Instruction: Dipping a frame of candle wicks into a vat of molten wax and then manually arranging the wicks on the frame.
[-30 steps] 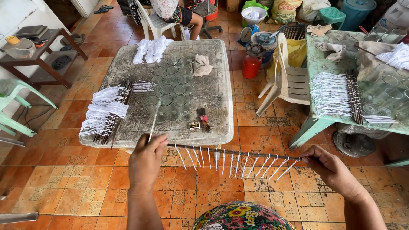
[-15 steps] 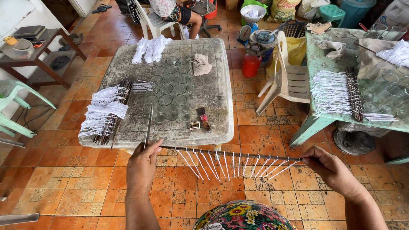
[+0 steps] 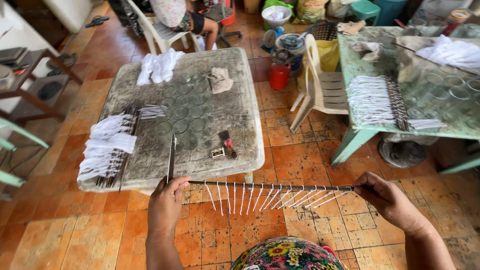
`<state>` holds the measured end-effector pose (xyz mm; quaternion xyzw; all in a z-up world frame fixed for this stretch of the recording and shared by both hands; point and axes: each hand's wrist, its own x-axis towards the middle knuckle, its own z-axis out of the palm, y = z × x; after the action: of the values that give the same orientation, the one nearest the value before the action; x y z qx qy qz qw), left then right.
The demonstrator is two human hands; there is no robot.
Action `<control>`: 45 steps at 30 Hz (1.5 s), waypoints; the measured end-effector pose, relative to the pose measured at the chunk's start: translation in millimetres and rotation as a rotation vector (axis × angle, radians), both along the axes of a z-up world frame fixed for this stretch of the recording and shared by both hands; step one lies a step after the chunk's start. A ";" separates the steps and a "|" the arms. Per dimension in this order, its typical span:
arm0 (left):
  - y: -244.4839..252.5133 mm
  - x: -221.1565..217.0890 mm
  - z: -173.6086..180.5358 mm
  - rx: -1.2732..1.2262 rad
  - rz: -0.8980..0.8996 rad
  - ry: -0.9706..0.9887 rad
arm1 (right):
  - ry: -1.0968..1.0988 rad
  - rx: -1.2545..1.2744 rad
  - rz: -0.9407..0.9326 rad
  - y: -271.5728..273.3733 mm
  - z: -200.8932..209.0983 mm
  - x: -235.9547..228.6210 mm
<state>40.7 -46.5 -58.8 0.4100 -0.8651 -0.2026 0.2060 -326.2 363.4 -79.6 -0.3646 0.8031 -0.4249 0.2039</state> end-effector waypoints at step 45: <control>538.9 -545.6 26.9 -0.037 -1.925 0.506 | 0.402 0.470 -1.318 449.9 65.7 285.2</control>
<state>-504.9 492.3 -31.8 -0.5249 -0.7627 -0.3515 0.1386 -41.0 813.3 -13.9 0.1773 0.9479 -0.2003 -0.1728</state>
